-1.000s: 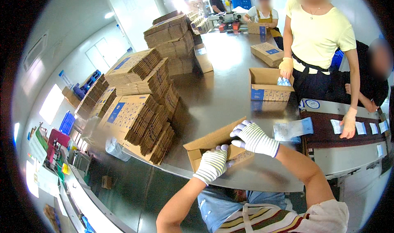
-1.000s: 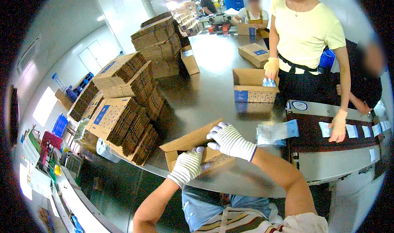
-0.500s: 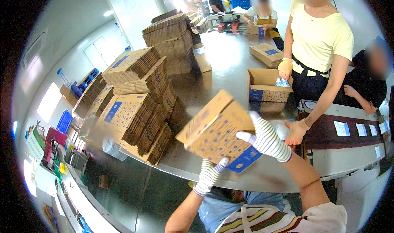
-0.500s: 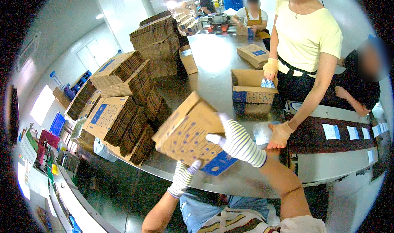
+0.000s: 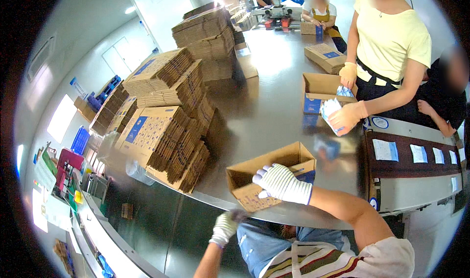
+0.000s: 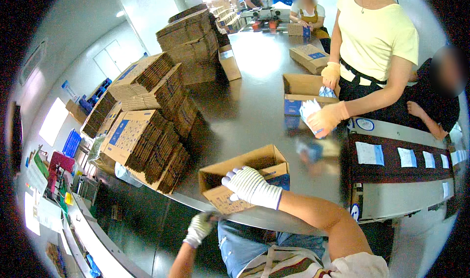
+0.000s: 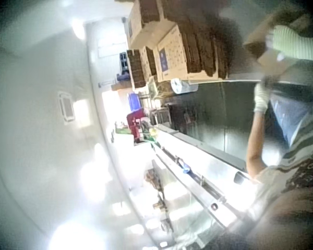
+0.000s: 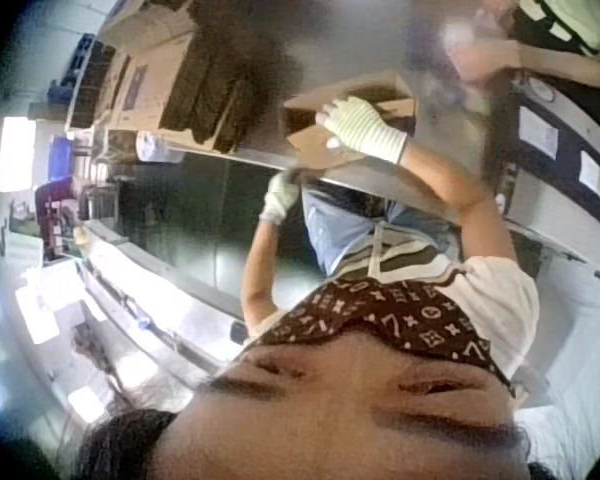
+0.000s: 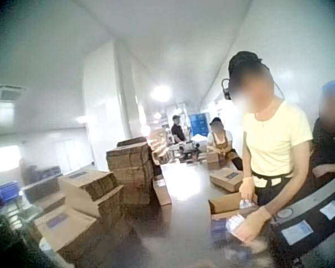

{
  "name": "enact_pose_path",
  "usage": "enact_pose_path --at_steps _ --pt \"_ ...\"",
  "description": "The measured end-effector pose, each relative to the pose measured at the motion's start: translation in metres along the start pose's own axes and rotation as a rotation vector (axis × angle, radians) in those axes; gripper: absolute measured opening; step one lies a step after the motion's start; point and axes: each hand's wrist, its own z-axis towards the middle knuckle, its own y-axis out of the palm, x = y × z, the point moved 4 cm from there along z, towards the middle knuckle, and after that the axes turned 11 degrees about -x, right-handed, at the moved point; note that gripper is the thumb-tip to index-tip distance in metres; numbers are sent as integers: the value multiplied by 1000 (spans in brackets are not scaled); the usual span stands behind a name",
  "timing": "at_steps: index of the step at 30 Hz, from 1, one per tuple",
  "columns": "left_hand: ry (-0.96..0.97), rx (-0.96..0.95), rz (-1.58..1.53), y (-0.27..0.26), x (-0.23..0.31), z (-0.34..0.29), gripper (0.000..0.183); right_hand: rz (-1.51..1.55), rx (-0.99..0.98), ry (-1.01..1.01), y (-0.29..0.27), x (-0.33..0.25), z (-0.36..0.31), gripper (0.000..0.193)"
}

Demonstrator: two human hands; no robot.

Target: The person picks up a cardboard box from a stack, opens it, and places several small blue and white packets inside by hand before moving the filled box aside.

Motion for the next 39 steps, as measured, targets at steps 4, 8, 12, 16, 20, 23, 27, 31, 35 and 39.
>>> enact_pose_path --at_steps 4,8,12,16,20,23,27,31,35,39 --pt "159 623 552 -95 69 -46 83 -3 69 -149 -2 1 -10 46" --pt "564 227 965 -85 134 -20 68 73 290 -364 -16 4 -23 45" --pt "773 73 999 -38 144 -3 35 175 421 -363 -2 20 -53 34" --pt "845 209 777 -22 161 1 19 117 578 62 10 29 -64 16" --pt "732 225 774 -27 179 8 15 825 743 177 33 43 -44 32" --pt "656 175 759 -35 181 2 14 985 651 84 41 41 -23 37" --pt "578 216 754 -37 178 5 27 1131 631 11 34 37 -11 35" --pt "600 427 718 -34 182 13 28 1297 760 -62 41 42 -9 37" --pt "676 660 618 -29 180 10 26 1318 746 -44 45 44 -11 34" --pt "716 804 560 -25 172 8 18 1332 757 -44 52 44 -7 31"
